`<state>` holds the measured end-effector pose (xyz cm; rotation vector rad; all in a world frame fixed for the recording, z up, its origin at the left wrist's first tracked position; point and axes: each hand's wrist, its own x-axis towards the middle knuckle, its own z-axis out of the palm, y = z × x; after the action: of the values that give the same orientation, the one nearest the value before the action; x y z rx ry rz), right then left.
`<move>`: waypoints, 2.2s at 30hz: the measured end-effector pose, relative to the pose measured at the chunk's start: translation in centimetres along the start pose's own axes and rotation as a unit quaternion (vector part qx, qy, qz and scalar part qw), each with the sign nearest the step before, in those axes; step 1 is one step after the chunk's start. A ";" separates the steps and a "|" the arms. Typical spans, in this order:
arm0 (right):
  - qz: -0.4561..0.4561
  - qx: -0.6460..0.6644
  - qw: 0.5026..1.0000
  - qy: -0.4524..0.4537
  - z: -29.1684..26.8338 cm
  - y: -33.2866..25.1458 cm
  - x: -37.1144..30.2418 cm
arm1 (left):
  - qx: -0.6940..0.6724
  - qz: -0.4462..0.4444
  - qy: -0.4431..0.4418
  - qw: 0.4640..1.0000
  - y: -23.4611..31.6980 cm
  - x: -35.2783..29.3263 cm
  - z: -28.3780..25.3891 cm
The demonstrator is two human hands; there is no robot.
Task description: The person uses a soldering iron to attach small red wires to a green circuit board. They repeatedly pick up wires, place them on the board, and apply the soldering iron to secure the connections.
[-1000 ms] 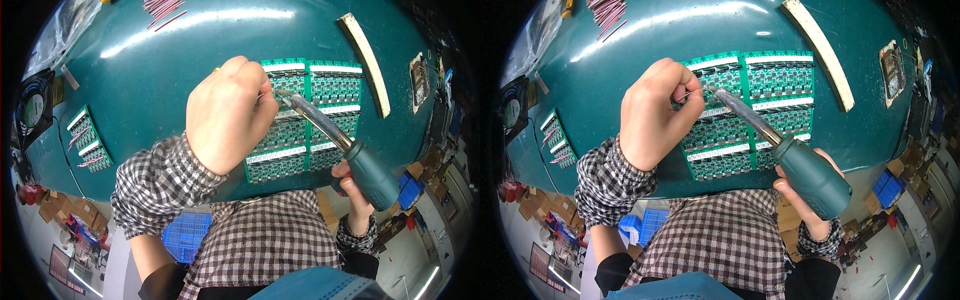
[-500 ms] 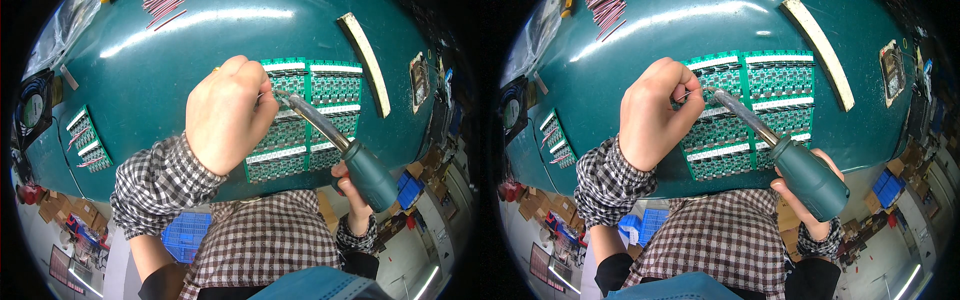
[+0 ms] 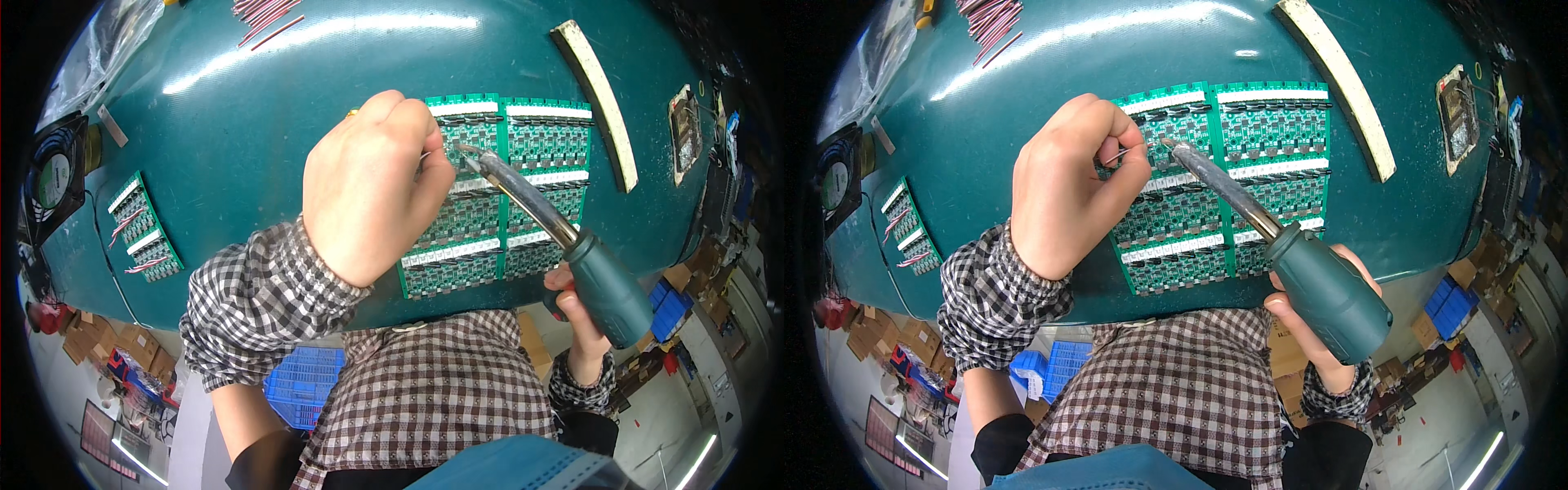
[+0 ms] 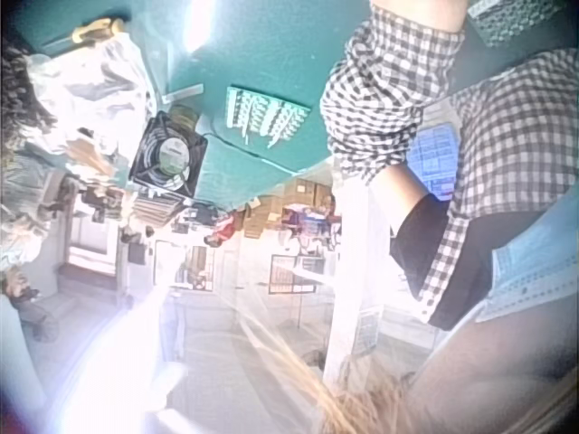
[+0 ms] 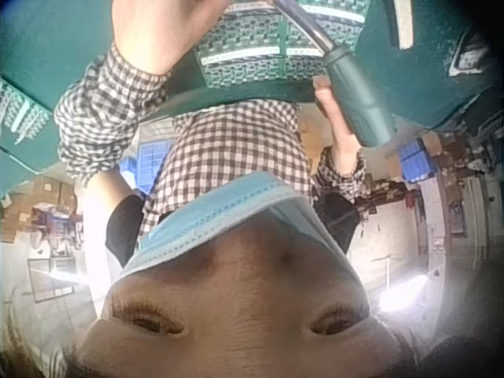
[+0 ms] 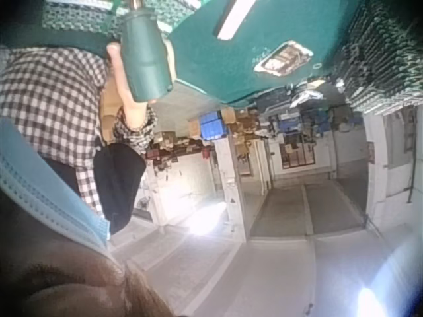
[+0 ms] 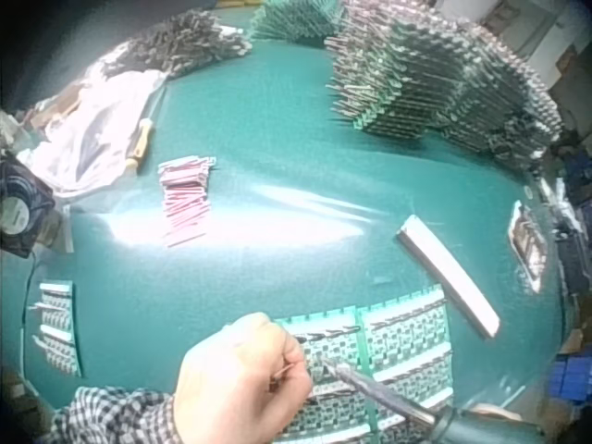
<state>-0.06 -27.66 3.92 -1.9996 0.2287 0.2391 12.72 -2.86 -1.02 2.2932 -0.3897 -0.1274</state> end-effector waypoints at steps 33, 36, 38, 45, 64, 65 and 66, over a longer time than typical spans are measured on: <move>-0.011 0.002 1.000 -0.010 0.2 0.3 0.2 | 0.032 -0.019 0.023 0.999 0.5 -0.9 0.6; -0.004 0.009 1.000 0.001 0.4 0.3 0.1 | 0.035 -0.019 0.024 0.999 0.5 -0.9 0.7; -0.006 -0.002 1.000 -0.001 0.3 0.2 0.1 | 0.034 -0.021 0.022 0.999 0.5 -0.9 0.7; -0.015 -0.020 1.000 -0.013 0.1 0.4 0.1 | 0.032 -0.024 0.025 0.999 0.5 -0.9 0.7; -0.006 -0.020 1.000 0.004 0.6 -0.1 0.3 | 0.033 -0.025 0.028 0.999 0.6 -0.9 0.8; -0.004 -0.017 1.000 0.006 0.6 -0.1 0.2 | 0.033 -0.025 0.029 0.999 0.6 -0.9 0.8; -0.002 -0.014 1.000 0.009 0.7 -0.1 0.2 | 0.034 -0.024 0.029 0.999 0.6 -0.9 0.8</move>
<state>0.16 -27.02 3.67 -2.0311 0.2328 0.2231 11.59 -3.53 -1.19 2.3682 -0.3126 -0.0726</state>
